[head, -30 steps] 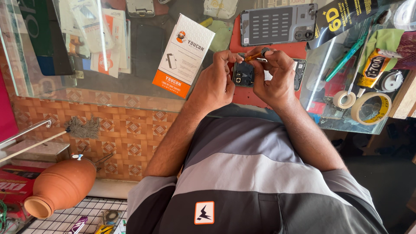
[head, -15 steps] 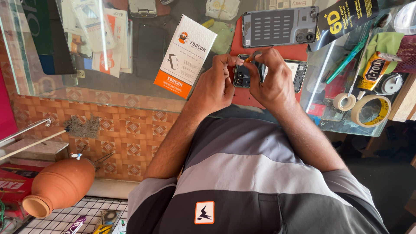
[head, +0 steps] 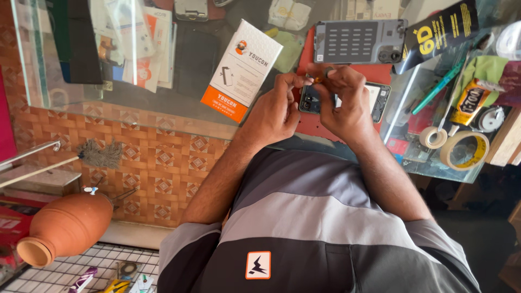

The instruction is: The person uses a small screwdriver to remove screws from a smartphone's internal components. They then use a hot air gun to heat the back cover of the phone, likely to soften adhesive for removal. The person handles the phone and tools with precision throughout the process.

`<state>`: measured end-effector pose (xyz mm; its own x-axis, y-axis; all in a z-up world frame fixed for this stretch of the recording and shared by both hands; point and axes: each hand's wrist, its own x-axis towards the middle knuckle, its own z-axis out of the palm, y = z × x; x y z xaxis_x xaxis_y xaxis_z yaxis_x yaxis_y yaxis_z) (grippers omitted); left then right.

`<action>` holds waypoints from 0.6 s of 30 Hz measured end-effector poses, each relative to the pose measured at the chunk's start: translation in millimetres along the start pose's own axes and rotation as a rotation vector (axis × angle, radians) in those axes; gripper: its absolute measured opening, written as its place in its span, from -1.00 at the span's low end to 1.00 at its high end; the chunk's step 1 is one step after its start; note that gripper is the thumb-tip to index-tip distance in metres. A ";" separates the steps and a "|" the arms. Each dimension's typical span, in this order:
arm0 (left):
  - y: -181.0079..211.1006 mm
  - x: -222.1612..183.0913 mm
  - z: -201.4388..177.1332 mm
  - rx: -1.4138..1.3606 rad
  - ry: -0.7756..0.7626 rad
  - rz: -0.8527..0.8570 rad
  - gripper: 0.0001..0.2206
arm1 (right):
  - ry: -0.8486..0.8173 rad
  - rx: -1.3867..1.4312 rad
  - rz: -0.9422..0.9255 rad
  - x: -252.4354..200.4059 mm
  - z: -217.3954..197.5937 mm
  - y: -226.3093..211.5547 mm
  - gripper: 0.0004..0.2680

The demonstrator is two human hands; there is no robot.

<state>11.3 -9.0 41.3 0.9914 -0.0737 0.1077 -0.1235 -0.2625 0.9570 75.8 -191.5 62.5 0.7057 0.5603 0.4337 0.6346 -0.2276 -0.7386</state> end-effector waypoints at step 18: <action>-81.7 -14.5 -209.2 0.894 0.612 -0.041 -0.88 | -0.032 -0.043 -0.025 8.5 -2.3 -2.6 -0.73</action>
<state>15.8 214.8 17.9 0.8177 0.3788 0.4334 0.1701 -0.8783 0.4469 81.0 -188.0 69.3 0.6792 0.5916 0.4344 0.6656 -0.2470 -0.7043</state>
